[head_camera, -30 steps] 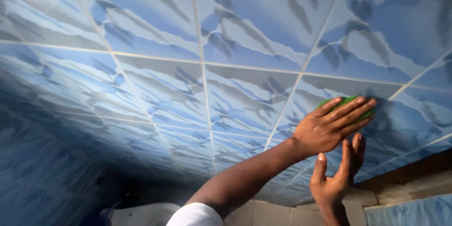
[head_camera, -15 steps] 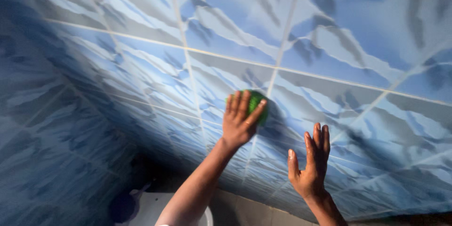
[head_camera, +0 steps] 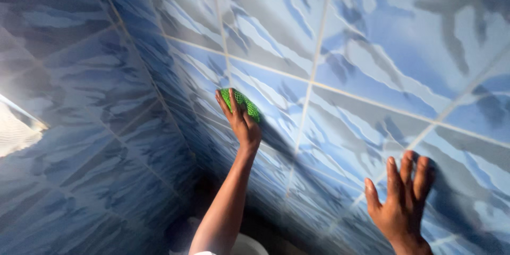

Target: The person scrubs blue patterned wall tiles in a bathroom using a green sponge. They repeatedly dip the sponge into a purple cup of water and wipe the tiles in circular and vertical motions.

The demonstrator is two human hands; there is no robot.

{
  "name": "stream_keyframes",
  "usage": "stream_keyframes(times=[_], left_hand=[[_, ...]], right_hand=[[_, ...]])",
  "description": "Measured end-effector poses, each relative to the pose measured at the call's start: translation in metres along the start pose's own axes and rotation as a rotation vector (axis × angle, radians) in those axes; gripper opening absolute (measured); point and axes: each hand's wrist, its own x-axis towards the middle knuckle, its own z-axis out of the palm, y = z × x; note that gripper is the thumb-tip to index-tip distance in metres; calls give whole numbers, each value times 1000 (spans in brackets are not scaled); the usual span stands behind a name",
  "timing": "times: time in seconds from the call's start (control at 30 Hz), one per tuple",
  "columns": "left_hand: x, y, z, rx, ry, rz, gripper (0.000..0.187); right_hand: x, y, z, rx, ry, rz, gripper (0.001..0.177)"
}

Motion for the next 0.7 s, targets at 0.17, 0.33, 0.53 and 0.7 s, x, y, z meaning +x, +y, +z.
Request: stream_keyframes(times=[0.17,0.33,0.53,0.7], left_hand=[[62,-7,4,68,96,83,58],[157,10,8,98,114,197,54],[259,34,27,108,165,376,57],[306,52,30,128,198,495,55]], right_hand=[[-16,25,39,-255,-86,52,88],[-27,39,58,-261,-55,20,97],[-26,35,63,-241,17,24,97],[-17,27,58,-281,54,11,95]])
